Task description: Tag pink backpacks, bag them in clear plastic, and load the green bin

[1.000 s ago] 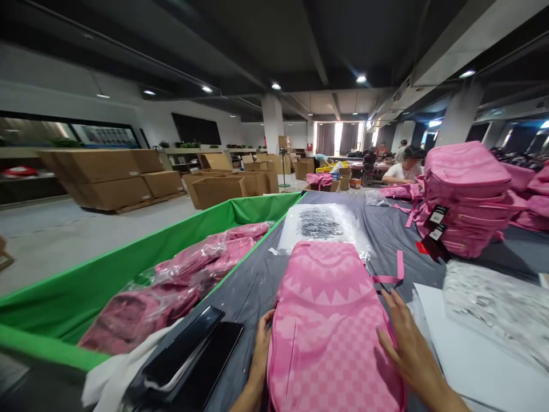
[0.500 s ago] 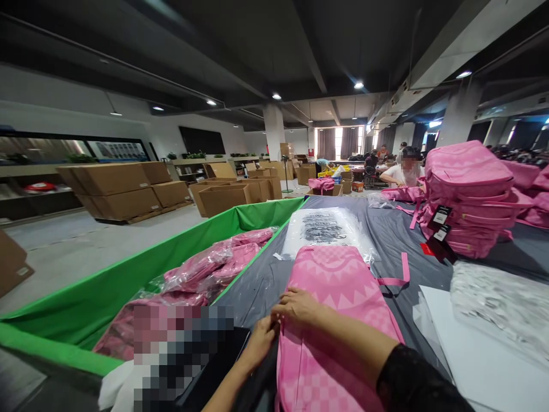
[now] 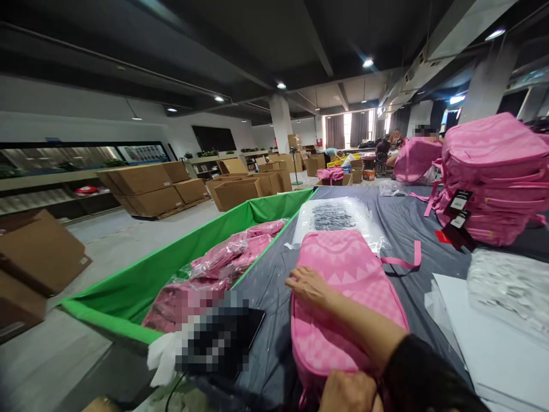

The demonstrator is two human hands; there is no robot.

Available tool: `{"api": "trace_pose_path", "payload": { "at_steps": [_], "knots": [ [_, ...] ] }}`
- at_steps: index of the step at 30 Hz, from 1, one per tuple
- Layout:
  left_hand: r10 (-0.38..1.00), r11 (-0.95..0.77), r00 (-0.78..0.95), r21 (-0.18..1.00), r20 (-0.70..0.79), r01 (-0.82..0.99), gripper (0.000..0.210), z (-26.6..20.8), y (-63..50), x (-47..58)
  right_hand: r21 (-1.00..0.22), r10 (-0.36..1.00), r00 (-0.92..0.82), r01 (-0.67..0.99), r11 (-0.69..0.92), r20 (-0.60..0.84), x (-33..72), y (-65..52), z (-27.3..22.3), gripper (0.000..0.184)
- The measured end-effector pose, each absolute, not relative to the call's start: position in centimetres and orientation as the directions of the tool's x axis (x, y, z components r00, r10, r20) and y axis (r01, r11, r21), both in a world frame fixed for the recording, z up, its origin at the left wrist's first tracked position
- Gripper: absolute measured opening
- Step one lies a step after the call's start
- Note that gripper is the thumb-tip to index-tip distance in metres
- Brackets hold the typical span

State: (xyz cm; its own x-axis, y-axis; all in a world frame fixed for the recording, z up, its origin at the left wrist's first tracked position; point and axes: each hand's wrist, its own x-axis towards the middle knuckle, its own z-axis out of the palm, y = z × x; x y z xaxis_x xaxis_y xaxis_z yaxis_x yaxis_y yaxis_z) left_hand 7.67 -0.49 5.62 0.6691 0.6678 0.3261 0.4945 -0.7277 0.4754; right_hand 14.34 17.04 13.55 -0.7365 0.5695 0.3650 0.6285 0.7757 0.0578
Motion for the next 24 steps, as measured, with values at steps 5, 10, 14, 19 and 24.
{"api": "trace_pose_path", "payload": {
  "at_steps": [5,10,14,19,24],
  "knots": [
    [0.713,-0.696,0.617,0.442,0.334,0.565,0.011,7.3,0.7,10.6,-0.086,0.539,-0.511,0.668,0.739,0.670,25.5,3.9,14.6,0.028],
    [0.619,-0.786,0.664,0.345,0.420,0.514,0.009,9.3,-0.9,12.0,-0.173,0.578,-0.318,0.750,0.638,0.751,29.5,-4.9,8.3,0.044],
    [0.403,-0.915,0.754,0.221,0.519,0.336,0.024,10.4,-0.9,11.2,-0.395,0.623,-0.026,0.752,0.527,0.782,27.3,-6.3,5.3,0.058],
    [0.375,-0.877,0.830,-0.132,0.414,0.462,0.029,9.7,2.1,7.4,-0.575,0.674,0.213,0.728,0.373,0.707,29.1,-7.7,4.4,0.043],
    [0.066,-0.922,0.897,-0.317,0.438,0.223,0.019,6.7,2.2,6.0,-0.577,0.614,0.309,0.759,0.301,0.727,35.3,-3.6,5.2,0.022]
  ]
}}
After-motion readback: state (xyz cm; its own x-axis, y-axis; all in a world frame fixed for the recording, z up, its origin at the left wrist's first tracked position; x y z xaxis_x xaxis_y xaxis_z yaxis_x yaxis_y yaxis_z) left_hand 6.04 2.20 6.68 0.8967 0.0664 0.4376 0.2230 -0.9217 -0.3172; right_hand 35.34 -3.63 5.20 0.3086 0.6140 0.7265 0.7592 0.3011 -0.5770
